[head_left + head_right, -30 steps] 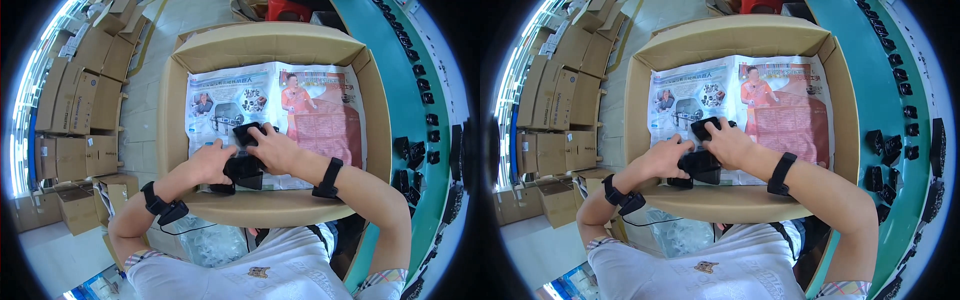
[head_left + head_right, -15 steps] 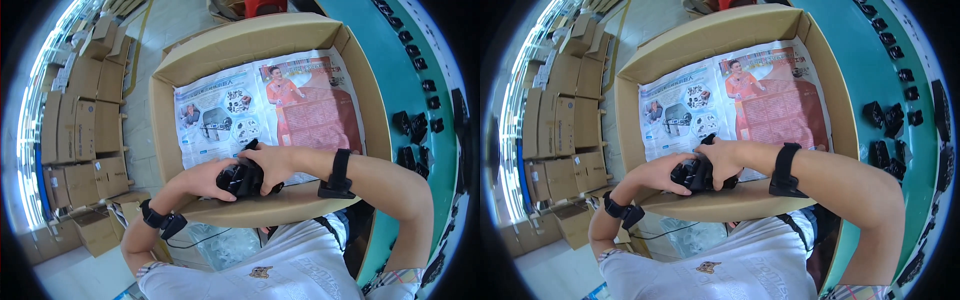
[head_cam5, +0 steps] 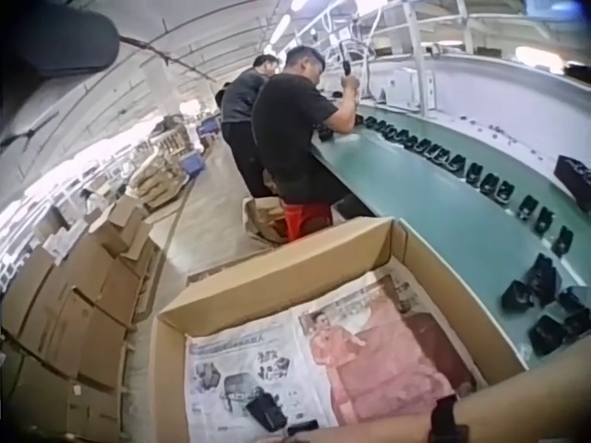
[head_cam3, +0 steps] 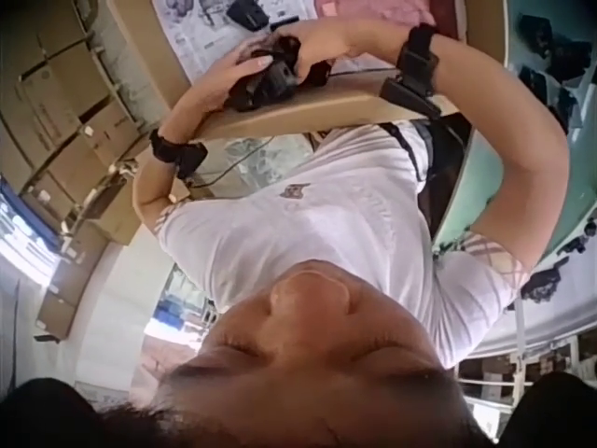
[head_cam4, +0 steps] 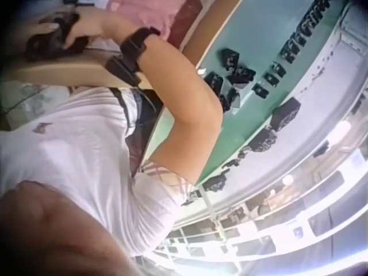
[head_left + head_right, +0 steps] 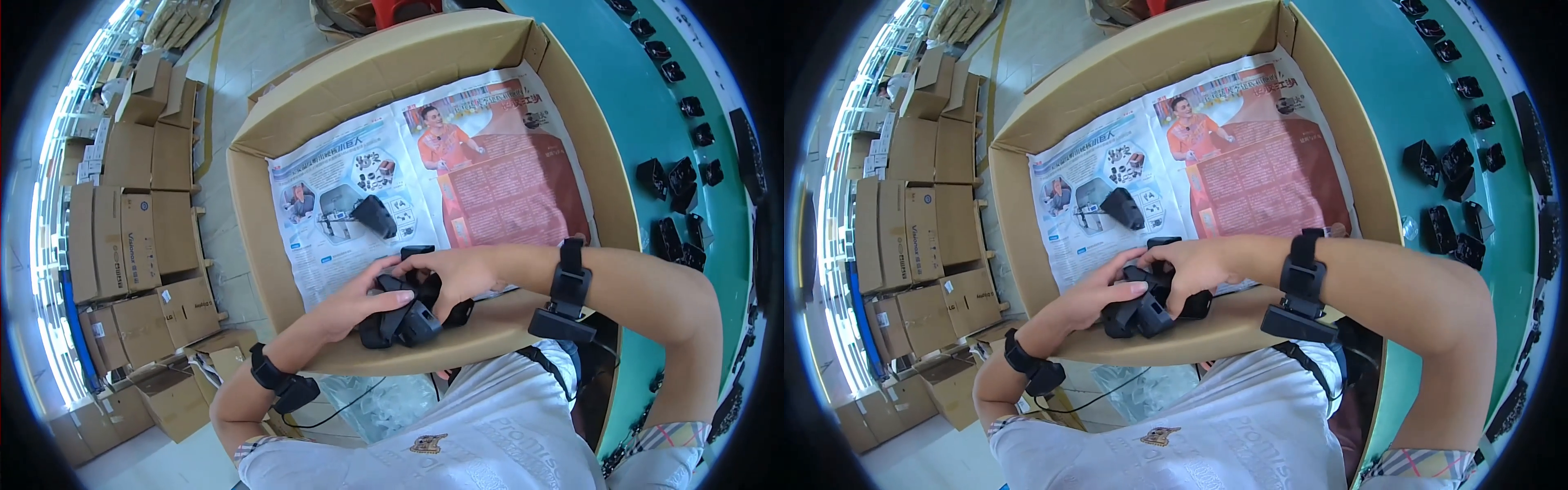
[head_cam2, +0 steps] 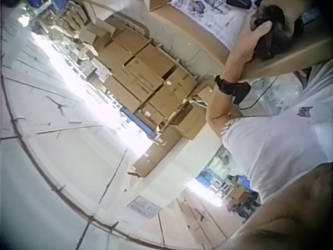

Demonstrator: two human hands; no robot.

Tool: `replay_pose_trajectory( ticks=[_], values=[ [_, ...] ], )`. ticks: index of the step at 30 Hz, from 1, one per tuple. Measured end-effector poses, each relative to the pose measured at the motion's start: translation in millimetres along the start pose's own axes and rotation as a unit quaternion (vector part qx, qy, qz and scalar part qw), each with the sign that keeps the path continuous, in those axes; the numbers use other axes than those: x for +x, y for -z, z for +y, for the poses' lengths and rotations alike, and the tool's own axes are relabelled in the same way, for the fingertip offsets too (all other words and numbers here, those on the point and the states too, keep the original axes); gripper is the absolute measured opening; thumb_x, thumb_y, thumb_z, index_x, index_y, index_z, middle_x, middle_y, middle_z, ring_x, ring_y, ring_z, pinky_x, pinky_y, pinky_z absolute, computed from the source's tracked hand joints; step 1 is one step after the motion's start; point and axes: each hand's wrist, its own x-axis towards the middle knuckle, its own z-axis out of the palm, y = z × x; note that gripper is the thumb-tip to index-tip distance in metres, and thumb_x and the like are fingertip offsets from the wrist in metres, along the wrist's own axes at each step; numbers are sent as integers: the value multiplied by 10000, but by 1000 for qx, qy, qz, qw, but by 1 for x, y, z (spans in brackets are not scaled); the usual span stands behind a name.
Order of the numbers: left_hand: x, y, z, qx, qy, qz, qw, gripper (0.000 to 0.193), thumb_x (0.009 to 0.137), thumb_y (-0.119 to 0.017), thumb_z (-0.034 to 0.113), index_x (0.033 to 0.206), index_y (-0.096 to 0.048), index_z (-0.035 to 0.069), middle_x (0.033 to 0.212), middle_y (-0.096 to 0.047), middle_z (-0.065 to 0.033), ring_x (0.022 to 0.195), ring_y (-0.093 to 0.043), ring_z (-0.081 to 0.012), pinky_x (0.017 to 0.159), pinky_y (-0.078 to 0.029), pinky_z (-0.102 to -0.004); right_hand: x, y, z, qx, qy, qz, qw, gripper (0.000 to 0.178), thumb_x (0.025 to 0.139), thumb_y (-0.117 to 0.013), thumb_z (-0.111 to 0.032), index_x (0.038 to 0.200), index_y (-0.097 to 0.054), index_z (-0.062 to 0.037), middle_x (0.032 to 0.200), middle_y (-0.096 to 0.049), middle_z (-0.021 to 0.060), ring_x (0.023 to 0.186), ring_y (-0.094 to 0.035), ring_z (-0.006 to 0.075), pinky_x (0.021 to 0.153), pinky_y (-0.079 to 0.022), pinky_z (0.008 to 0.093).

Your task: Assembling small electronic components into plastic housings on a production line.

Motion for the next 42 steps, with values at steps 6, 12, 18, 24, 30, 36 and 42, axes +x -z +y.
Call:
replay_pose_trajectory(
  ticks=[6,12,18,24,30,36,42],
  values=[
    [3,-5,16,-80,75,-35,993,694,959,-707,384,1487,-388,66,1287,-568,-134,1125,-622,-213,901,-572,-356,-22,-7,-6,98,17,35,994,739,733,-781,-40,1419,-508,2,1227,-600,141,1129,-604,250,939,-519,342],
    [19,-22,35,-97,99,-135,981,665,997,-636,373,1499,-315,78,1190,-633,-190,885,-727,-301,719,-641,-420,-50,-11,-4,168,30,97,980,544,778,-707,-8,1308,-592,18,1168,-650,139,966,-685,215,762,-623,320],
    [41,-50,65,-56,-26,-163,985,838,895,-710,472,1485,-371,-18,1351,-578,-170,1161,-645,-249,972,-543,-363,-89,-6,-8,174,130,224,950,414,754,-733,-69,1150,-681,38,938,-703,106,724,-683,173,611,-558,309],
    [62,-142,184,242,-238,-222,914,922,827,-779,483,1490,-387,-24,1350,-559,-125,1210,-577,-191,1035,-454,-324,-229,-12,-15,0,263,429,864,477,784,-774,-131,1227,-643,-13,1036,-693,89,866,-673,155,744,-558,313],
    [147,-290,215,401,-255,-343,810,839,818,-773,578,1339,-546,-39,1163,-658,-153,1077,-649,-223,913,-519,-322,-341,-42,51,46,134,614,776,505,756,-776,-50,1243,-645,-45,1075,-660,24,967,-607,117,869,-508,271],
    [202,-379,171,605,-415,-320,599,722,781,-772,515,1309,-604,52,1160,-666,-233,1030,-677,-395,895,-538,-445,-330,-73,168,-12,65,808,586,561,707,-779,-85,1243,-619,-33,1140,-628,82,1050,-610,189,962,-482,334],
    [214,-369,150,563,-600,-181,539,535,831,-763,312,1275,-587,71,1265,-555,-188,1097,-611,-406,923,-518,-489,-305,-93,161,-128,-75,882,448,662,729,-785,-164,1345,-557,-76,1449,-470,178,1280,-534,386,1046,-472,447]
  ],
)
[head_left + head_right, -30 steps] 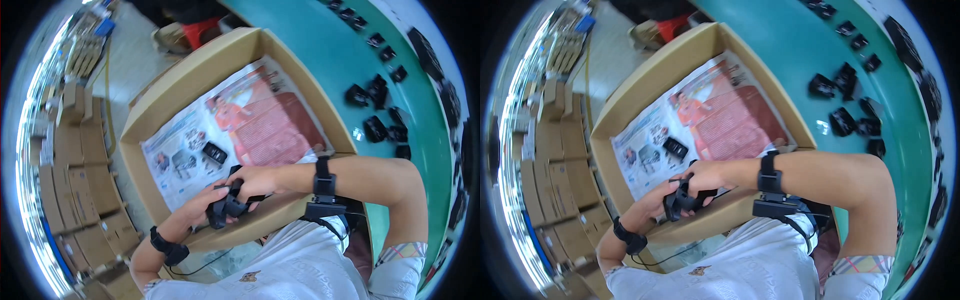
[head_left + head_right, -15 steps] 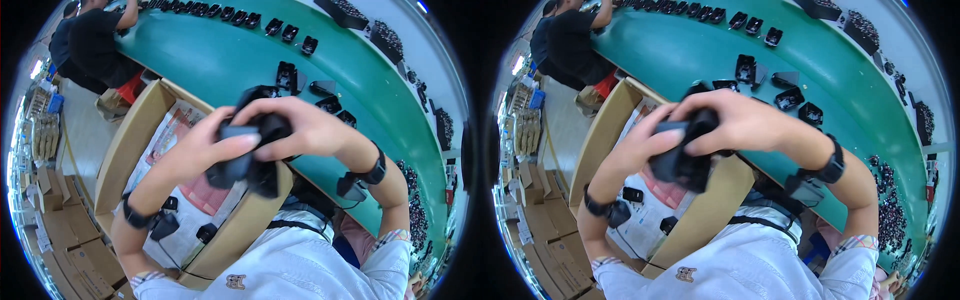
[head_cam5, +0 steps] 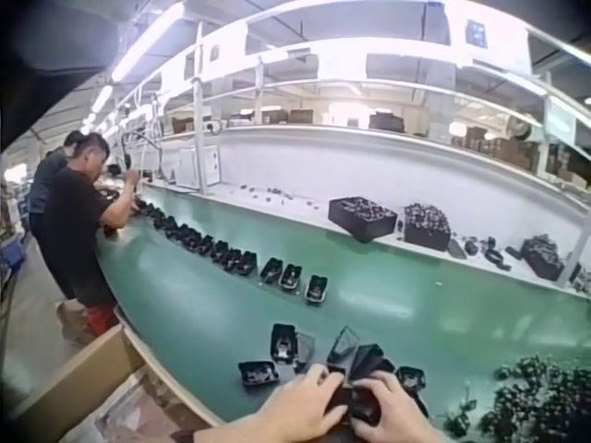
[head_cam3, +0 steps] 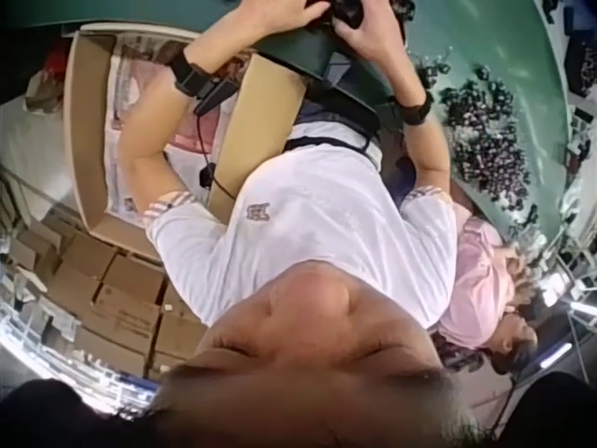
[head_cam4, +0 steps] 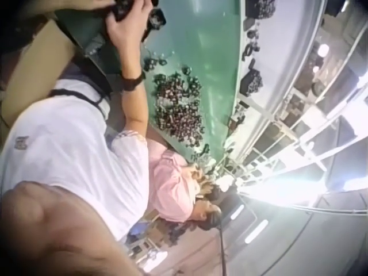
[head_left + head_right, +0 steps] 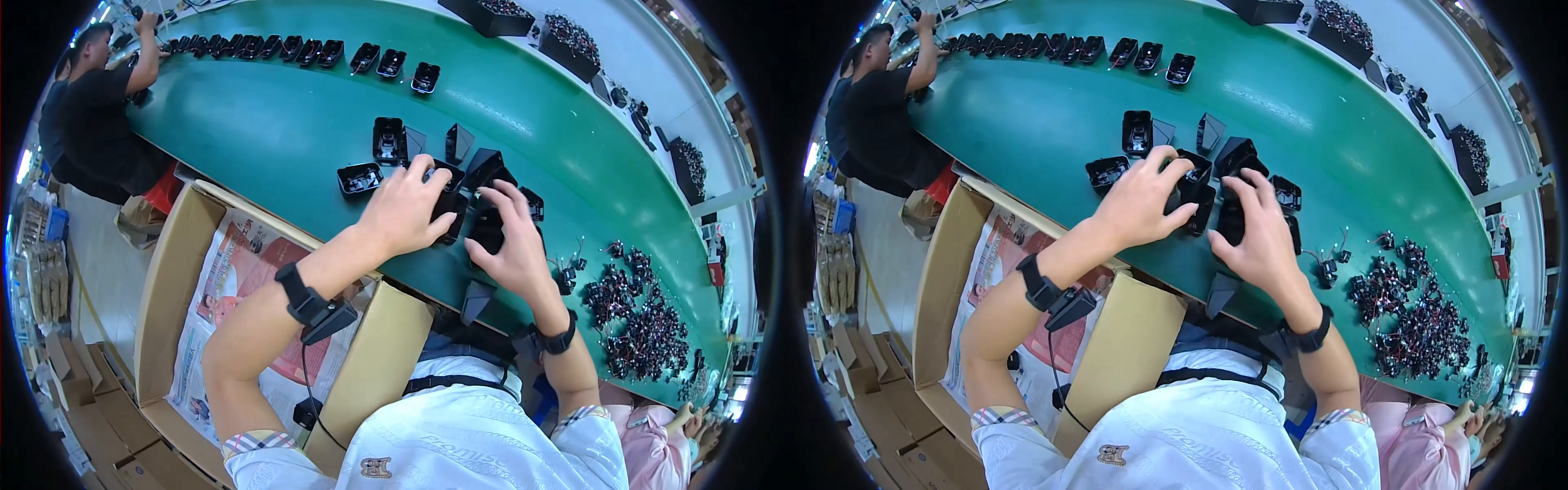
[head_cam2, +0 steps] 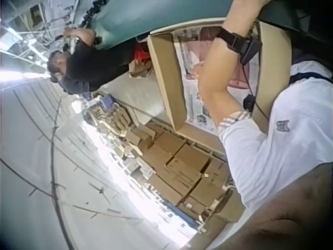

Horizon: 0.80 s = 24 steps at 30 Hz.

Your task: Assembling small electronic components into plastic housings on a production line.

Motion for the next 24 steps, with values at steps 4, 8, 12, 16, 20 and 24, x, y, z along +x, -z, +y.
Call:
replay_pose_trajectory(
  ticks=[4,8,12,16,20,24],
  values=[
    [-31,44,-22,87,-100,59,989,476,838,-753,288,1243,-619,77,1339,-551,-183,1156,-594,-374,951,-497,-475,-30,11,-9,-83,30,93,992,713,739,-810,-232,1387,-548,-92,1519,-408,199,1358,-473,416,1108,-424,506],
    [-118,126,-26,44,60,150,986,190,854,-702,42,1038,-678,-1,973,-684,-152,852,-690,-281,792,-554,-354,-81,-2,-10,-66,220,-89,969,566,742,-850,-339,1237,-677,-127,1542,-401,188,1441,-336,468,1156,-314,611],
    [-297,182,-52,136,320,-6,938,491,865,-758,254,1249,-597,-6,1171,-636,-206,1099,-632,-362,956,-499,-433,-68,-23,13,-125,219,-69,965,476,741,-825,-203,1190,-687,-129,1502,-466,153,1449,-331,447,1159,-313,587],
    [-438,144,-25,159,414,-177,879,986,746,-852,444,1522,-386,53,1595,-316,-251,1455,-320,-460,1198,-294,-518,-47,-21,3,-131,170,-62,975,497,729,-796,-84,1206,-660,-98,1497,-473,150,1458,-331,424,1172,-298,552],
    [-422,87,-20,146,429,-51,890,795,674,-879,333,1334,-528,63,1436,-459,-243,1320,-448,-459,1114,-380,-527,-54,-11,-19,-107,191,2,976,469,801,-718,-56,1259,-620,-58,1504,-477,162,1455,-357,419,1182,-289,534],
    [-380,88,22,77,386,-143,908,808,699,-853,192,1412,-482,108,1427,-441,-207,1291,-473,-434,1101,-418,-479,-65,-12,-27,-81,176,-25,981,433,855,-663,-60,1284,-605,-43,1494,-489,171,1454,-372,403,1190,-289,516]
  ],
)
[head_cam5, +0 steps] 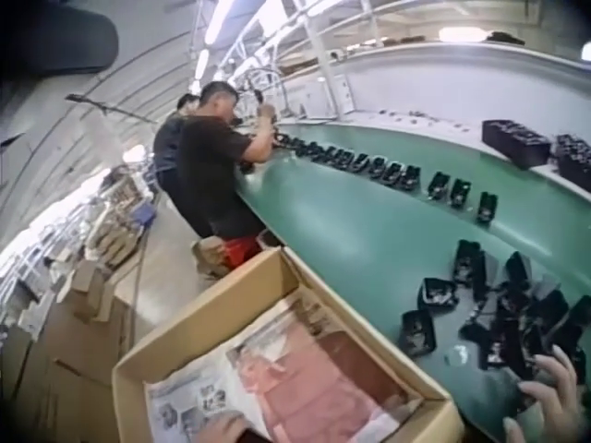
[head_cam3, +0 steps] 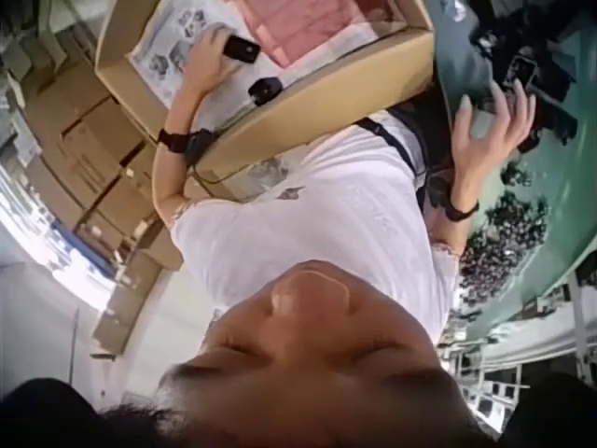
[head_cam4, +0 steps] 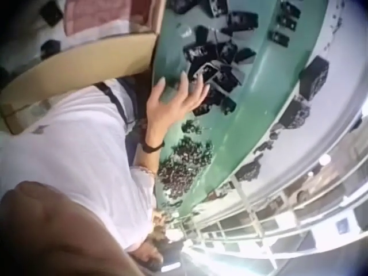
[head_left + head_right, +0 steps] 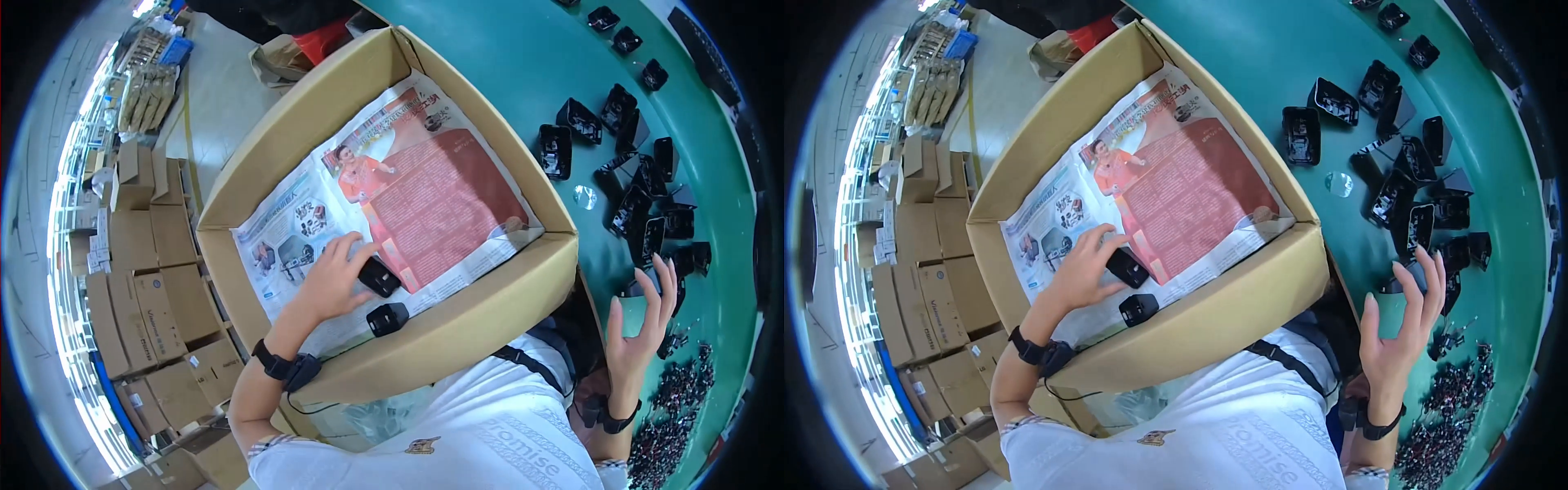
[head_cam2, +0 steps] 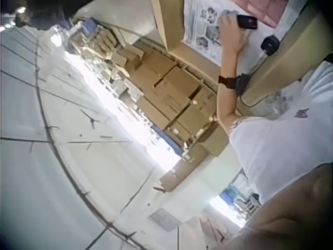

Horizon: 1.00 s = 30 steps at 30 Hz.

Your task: Assembling small electronic components into plastic housings on a production line.

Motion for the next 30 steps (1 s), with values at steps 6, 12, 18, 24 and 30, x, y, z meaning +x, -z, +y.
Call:
replay_pose_trajectory(
  ticks=[6,12,18,24,30],
  values=[
    [-5,26,54,-152,-118,-108,975,800,699,-839,128,1415,-482,163,1418,-380,-275,1221,-532,-467,1021,-488,-474,-36,30,2,30,-94,67,993,431,852,-635,-39,1281,-599,-15,1444,-538,172,1418,-433,367,1175,-311,471],
    [20,16,47,-146,16,-87,985,458,602,-864,102,996,-633,72,1266,-481,-217,1104,-566,-409,906,-517,-424,-57,30,11,61,-156,63,984,390,794,-706,-57,1179,-646,-37,1329,-606,155,1341,-501,395,1121,-385,490],
    [54,95,46,-200,-85,80,973,378,574,-753,17,865,-512,48,1126,-514,-130,1037,-536,-254,935,-427,-343,-92,76,37,-2,-221,193,956,312,793,-710,-27,1104,-679,-24,1218,-666,152,1198,-607,351,1027,-470,427],
    [137,149,199,-35,-426,75,901,314,617,-748,46,869,-561,54,1159,-547,-170,915,-625,-347,790,-533,-419,-135,85,76,-40,-276,192,941,228,808,-747,-57,1032,-708,-43,1049,-695,119,901,-696,266,798,-549,372],
    [228,66,298,126,-421,-44,897,389,686,-872,277,935,-625,110,1239,-545,-192,807,-683,-402,724,-570,-481,-119,56,95,-132,-301,149,932,394,807,-807,-254,1139,-668,-93,1046,-652,104,809,-686,280,732,-555,397]
  ],
)
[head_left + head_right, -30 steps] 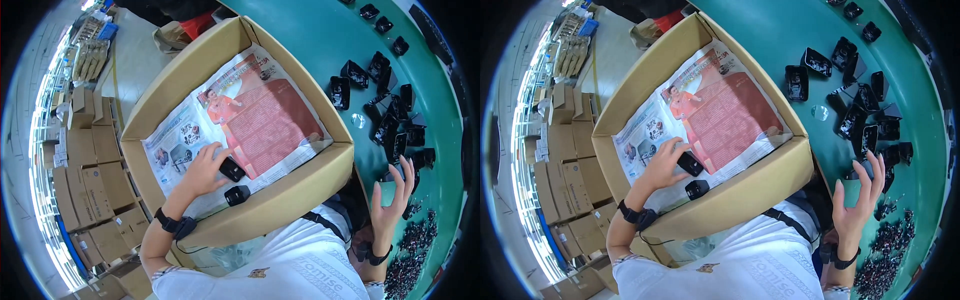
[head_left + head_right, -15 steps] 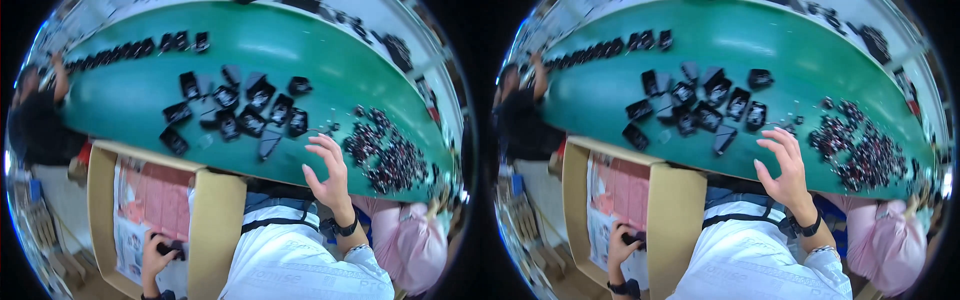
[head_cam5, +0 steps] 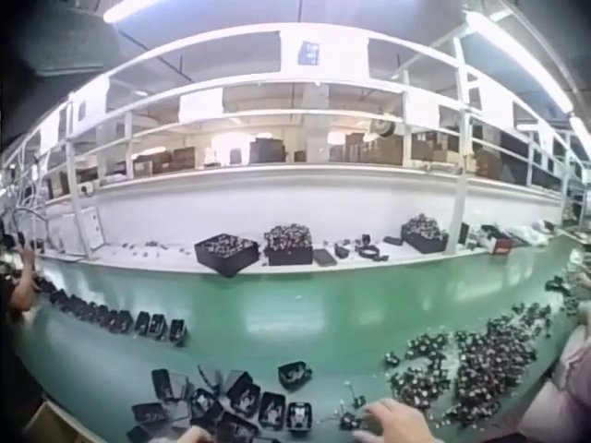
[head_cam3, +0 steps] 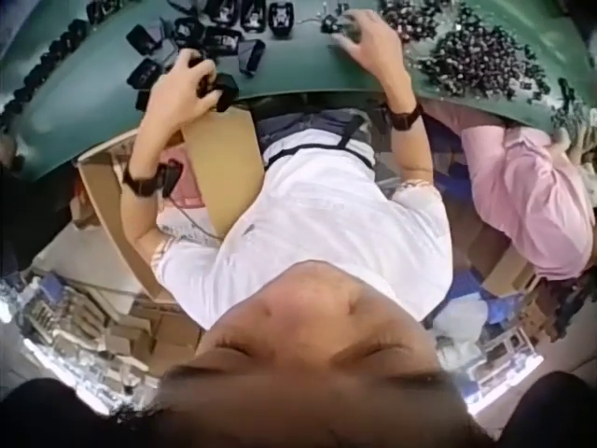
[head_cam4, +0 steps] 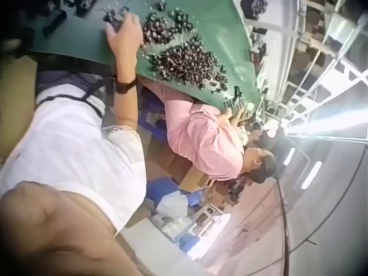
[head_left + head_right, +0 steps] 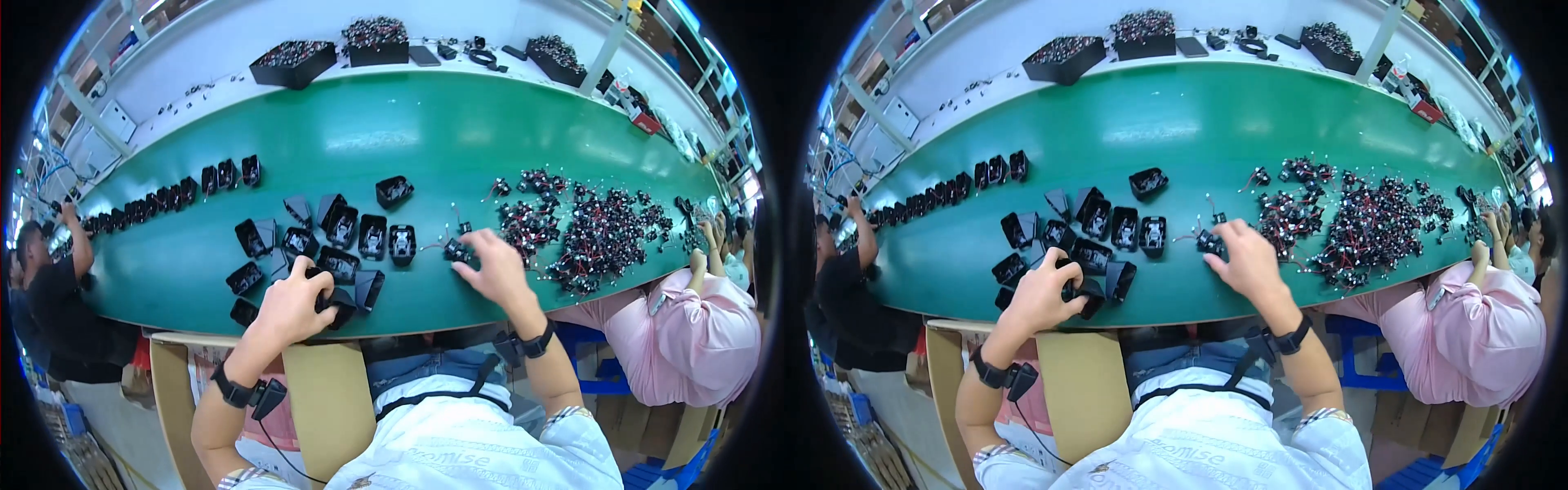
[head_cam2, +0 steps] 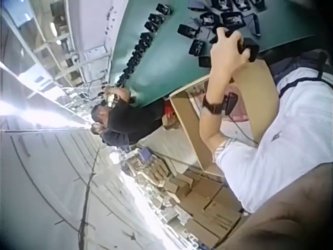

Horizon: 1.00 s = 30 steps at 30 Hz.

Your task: Assembling small electronic components into plastic housings on a production line.

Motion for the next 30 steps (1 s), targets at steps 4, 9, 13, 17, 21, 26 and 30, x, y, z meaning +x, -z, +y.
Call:
replay_pose_trajectory(
  ticks=[4,9,13,17,21,26,30],
  values=[
    [15,-9,-10,13,54,-7,998,485,681,-901,379,973,-616,115,1272,-519,-191,842,-680,-411,748,-573,-482,1,-12,1,37,-4,-3,999,339,854,-756,-191,1153,-661,-62,965,-637,105,725,-658,304,695,-549,402],
    [14,26,6,-73,62,46,994,526,696,-859,202,1142,-593,118,1345,-458,-203,1061,-633,-435,896,-555,-457,4,6,12,141,-51,-5,989,395,860,-703,-39,1248,-635,-59,968,-632,112,746,-658,273,662,-543,389],
    [18,46,24,-161,-74,129,976,591,686,-741,9,1248,-567,57,1335,-457,-148,1141,-580,-306,867,-561,-357,0,36,5,228,-73,34,970,369,849,-689,64,1209,-645,-5,1044,-643,97,938,-684,201,798,-589,288],
    [65,62,100,-211,-163,148,952,708,693,-789,91,1326,-474,46,1178,-587,-184,1041,-637,-349,846,-548,-386,-8,44,15,505,-130,117,845,291,870,-716,54,1152,-648,24,1112,-668,95,1047,-673,179,872,-572,286],
    [119,59,152,-149,-219,170,949,708,683,-796,154,1274,-444,-16,1061,-630,-253,1018,-632,-442,898,-515,-483,-10,65,-1,640,-141,134,743,368,817,-739,93,1158,-623,14,1109,-710,163,1052,-676,191,887,-552,300],
    [127,11,181,-284,-253,178,908,722,661,-796,148,1332,-556,35,1223,-623,-147,1088,-634,-276,865,-517,-362,-26,71,16,619,-42,165,766,303,809,-753,110,1089,-659,43,1216,-677,205,1038,-677,186,891,-565,311],
    [94,-42,177,-440,-179,162,865,806,657,-844,151,1387,-515,61,1272,-607,-136,1145,-601,-297,900,-497,-364,-34,74,20,667,-29,98,738,299,788,-765,51,1073,-679,32,1089,-701,177,995,-692,209,847,-557,326]
  ],
)
